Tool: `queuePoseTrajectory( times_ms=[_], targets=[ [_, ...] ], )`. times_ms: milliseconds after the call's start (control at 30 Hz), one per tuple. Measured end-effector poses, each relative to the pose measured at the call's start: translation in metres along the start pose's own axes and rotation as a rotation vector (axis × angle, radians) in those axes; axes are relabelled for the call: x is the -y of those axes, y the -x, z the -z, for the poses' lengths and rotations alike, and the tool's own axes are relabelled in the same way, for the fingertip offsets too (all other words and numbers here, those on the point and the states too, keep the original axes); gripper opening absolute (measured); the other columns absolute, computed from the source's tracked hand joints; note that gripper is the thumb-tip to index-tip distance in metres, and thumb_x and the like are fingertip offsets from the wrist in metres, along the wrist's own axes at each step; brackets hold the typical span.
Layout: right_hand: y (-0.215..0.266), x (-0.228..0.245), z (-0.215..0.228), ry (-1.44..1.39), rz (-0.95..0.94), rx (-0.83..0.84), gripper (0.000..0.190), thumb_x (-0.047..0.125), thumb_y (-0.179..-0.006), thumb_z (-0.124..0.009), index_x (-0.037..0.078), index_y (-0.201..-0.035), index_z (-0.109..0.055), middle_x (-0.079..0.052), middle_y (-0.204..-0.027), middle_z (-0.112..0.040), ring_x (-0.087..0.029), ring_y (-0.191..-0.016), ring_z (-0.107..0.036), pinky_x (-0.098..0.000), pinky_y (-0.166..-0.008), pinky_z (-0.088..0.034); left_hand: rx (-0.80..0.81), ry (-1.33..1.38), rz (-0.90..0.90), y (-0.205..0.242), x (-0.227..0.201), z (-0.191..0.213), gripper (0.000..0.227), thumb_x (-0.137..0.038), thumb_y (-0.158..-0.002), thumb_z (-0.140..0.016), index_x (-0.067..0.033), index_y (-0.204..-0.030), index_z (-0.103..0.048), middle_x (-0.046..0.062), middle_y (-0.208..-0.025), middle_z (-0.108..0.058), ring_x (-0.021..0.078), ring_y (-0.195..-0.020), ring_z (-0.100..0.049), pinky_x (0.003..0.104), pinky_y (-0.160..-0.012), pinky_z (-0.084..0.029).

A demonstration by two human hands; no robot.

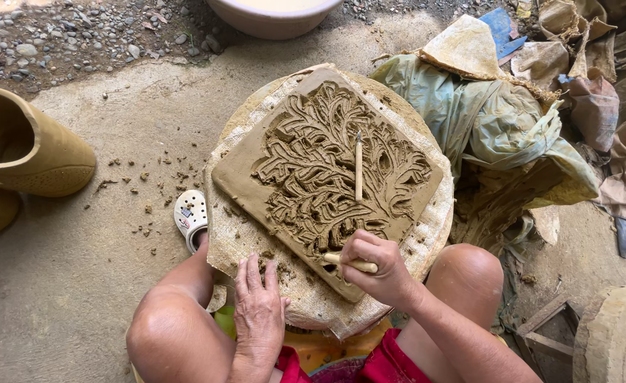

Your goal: The person carves detailed plant motifs into a flat clay slab using various wooden sculpting tools, cleaning off small fragments of clay by hand as they work.

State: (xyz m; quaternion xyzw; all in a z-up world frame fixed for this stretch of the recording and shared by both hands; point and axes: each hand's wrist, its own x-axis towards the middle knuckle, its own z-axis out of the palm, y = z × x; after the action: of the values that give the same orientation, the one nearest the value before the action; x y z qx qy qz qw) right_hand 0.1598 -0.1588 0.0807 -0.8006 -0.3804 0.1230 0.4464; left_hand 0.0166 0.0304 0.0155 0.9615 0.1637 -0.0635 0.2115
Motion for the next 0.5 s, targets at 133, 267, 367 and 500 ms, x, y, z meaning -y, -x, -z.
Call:
queuePoseTrajectory(
  times_ms=[133, 267, 367, 500],
  targets=[
    [0.0, 0.006, -0.013, 0.067, -0.014, -0.208, 0.02, 0.002, -0.085, -0.079, 0.004, -0.076, -0.061, -0.002, -0.079, -0.064, -0.008, -0.066, -0.065, -0.0241, -0.053, -0.052, 0.016, 0.011, 0.012, 0.0, 0.0, 0.004, 0.091, -0.026, -0.071, -0.087, -0.0061, -0.148, -0.043, 0.024, -0.156, -0.032, 0.0415, -0.143, -0.03, 0.044, -0.118, -0.033],
    [-0.001, 0.007, -0.023, 0.07, 0.0, -0.29, 0.02, 0.004, -0.087, -0.078, 0.006, -0.076, -0.061, -0.003, -0.08, -0.063, -0.008, -0.064, -0.062, -0.0238, -0.05, -0.051, 0.019, 0.005, 0.009, 0.0, 0.001, 0.005, 0.091, -0.026, -0.071, -0.088, -0.006, -0.147, -0.043, 0.023, -0.157, -0.032, 0.041, -0.143, -0.03, 0.045, -0.118, -0.032],
    [-0.007, 0.004, -0.025, 0.112, 0.001, -0.306, 0.02, 0.005, -0.087, -0.079, 0.005, -0.078, -0.062, -0.002, -0.077, -0.061, -0.008, -0.062, -0.059, -0.0246, -0.05, -0.05, 0.025, -0.014, 0.001, -0.001, 0.001, 0.005, 0.092, -0.028, -0.071, -0.089, -0.0049, -0.147, -0.043, 0.025, -0.157, -0.031, 0.0429, -0.145, -0.031, 0.045, -0.118, -0.032],
    [-0.015, 0.003, -0.029, 0.169, -0.054, -0.295, 0.022, 0.009, -0.087, -0.08, 0.006, -0.076, -0.062, -0.002, -0.075, -0.061, -0.008, -0.059, -0.058, -0.0248, -0.048, -0.051, 0.036, -0.015, 0.009, -0.001, 0.0, 0.006, 0.093, -0.029, -0.07, -0.089, -0.0056, -0.148, -0.044, 0.024, -0.156, -0.032, 0.0427, -0.146, -0.032, 0.045, -0.118, -0.031]
  ],
)
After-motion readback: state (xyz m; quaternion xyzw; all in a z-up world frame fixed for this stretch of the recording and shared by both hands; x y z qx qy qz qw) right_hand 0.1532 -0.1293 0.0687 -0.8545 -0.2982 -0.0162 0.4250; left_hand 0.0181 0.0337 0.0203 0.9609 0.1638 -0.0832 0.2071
